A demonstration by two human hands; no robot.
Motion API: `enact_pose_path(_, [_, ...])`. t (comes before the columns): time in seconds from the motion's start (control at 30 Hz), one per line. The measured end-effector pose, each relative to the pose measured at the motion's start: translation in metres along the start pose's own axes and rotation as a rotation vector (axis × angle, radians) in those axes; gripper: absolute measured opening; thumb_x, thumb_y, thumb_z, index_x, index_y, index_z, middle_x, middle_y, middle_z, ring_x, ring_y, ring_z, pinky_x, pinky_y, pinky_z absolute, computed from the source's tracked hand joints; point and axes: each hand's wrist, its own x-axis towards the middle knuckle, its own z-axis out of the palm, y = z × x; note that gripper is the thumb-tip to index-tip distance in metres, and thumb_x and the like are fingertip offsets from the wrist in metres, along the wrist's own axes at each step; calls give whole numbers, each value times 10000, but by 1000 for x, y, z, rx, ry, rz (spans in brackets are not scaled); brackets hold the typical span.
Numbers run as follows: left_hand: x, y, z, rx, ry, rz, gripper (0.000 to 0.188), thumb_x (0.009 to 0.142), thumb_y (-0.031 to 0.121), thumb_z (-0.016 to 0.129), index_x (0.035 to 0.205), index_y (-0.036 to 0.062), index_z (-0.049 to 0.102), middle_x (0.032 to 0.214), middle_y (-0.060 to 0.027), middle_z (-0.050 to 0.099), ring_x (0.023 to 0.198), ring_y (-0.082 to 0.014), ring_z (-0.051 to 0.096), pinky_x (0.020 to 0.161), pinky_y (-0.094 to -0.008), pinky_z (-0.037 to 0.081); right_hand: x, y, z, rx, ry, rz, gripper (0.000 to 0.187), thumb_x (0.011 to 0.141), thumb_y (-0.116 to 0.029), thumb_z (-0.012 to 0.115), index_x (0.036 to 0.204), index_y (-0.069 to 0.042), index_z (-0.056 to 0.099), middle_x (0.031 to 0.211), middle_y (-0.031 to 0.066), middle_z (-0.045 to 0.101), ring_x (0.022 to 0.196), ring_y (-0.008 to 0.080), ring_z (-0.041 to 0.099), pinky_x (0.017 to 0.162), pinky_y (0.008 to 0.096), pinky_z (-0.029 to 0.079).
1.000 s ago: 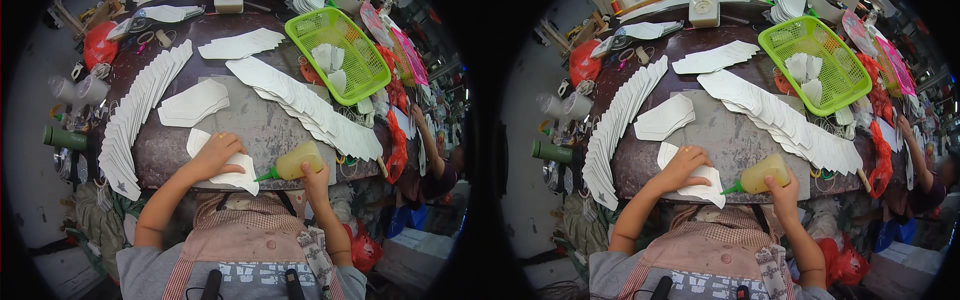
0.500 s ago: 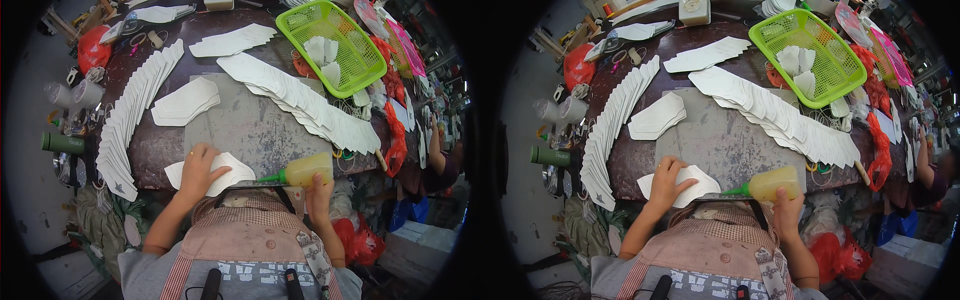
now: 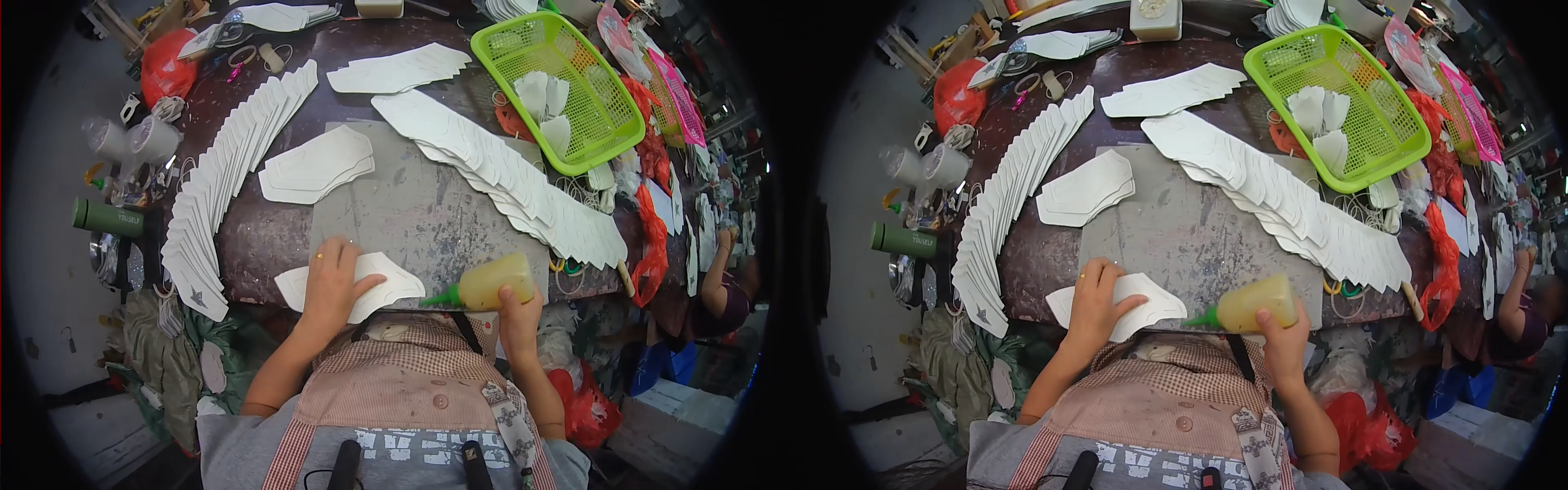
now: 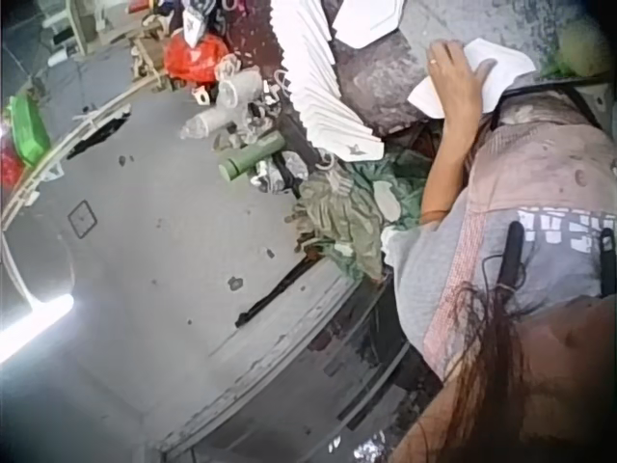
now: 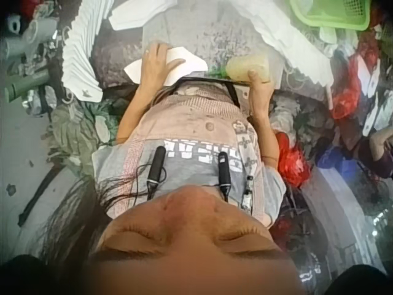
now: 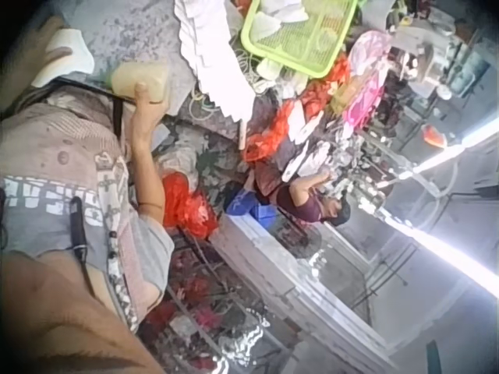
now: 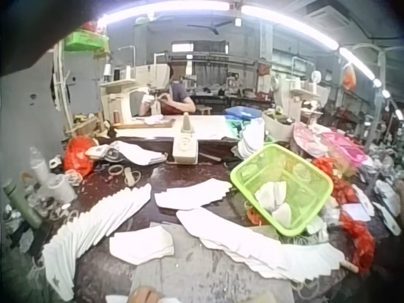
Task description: The person applies glue from a squeeze bottle onto the edges of white fabric pieces and stacks them on a table. The person repeatedly picks up a fabric piece, applies glue, and places it on a growing pile of treated pieces.
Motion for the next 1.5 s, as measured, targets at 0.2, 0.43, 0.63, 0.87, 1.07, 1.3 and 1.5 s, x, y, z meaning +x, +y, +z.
enact_pose_path(0.2, [63, -5, -82, -294, -17, 171, 179, 796, 86, 747, 913, -15, 655, 843, -131, 641, 813, -289, 635, 747, -352, 496, 21, 4, -12, 681, 81, 9, 610, 938, -486, 616, 1374, -88, 462, 1292, 92, 577, 1136, 268, 591, 955, 440, 507])
enact_pose_path(0.43, [323, -67, -58, -287, 69, 219, 225, 809, 141, 710, 982, -2, 696, 912, -115, 715, 861, -200, 670, 816, -324, 514, 36, 22, -24, 805, 71, -194, 674, 890, -577, 612, 1362, -115, 482, 1266, 62, 590, 1141, 262, 582, 973, 448, 481])
enact_pose_path(0.63, [378, -154, 28, -267, -30, 102, 342, 758, 173, 800, 1043, 19, 693, 1028, -121, 684, 956, -228, 653, 872, -343, 504, 40, 19, -17, 767, 106, -137, 679, 878, -586, 619, 1361, -129, 482, 1274, 59, 588, 1153, 264, 582, 970, 453, 492])
enact_pose_path(0.87, [270, -76, -33, -271, 361, 280, 331, 843, 93, 713, 1161, 32, 646, 1100, -133, 648, 1045, -290, 618, 888, -347, 484, 37, 21, -26, 769, 89, -139, 673, 892, -530, 644, 1400, -131, 453, 1330, 62, 567, 1210, 271, 565, 1016, 483, 476])
enact_pose_path(1.07, [119, -102, -15, 91, 229, 90, 575, 819, 293, 756, 1262, -23, 568, 1259, -201, 593, 1158, -376, 547, 999, -454, 425, 41, 24, -18, 759, 105, -156, 641, 925, -501, 615, 1402, -108, 447, 1347, 70, 561, 1218, 259, 564, 1011, 448, 486])
enact_pose_path(1.3, [121, -123, 3, 42, 217, -55, 820, 767, 401, 782, 1377, -36, 451, 1399, -236, 472, 1272, -398, 446, 1123, -514, 292, 43, 26, -17, 741, 74, -204, 618, 933, -474, 620, 1404, -115, 443, 1360, 72, 547, 1227, 247, 560, 1008, 431, 494])
enact_pose_path(1.5, [132, -100, -36, 80, 337, 153, 602, 699, 302, 833, 1172, 33, 574, 1105, -156, 540, 1071, -367, 512, 1062, -523, 323, 43, 23, -18, 785, 41, -208, 619, 932, -464, 626, 1410, -120, 435, 1360, 73, 546, 1233, 248, 554, 1023, 423, 487])
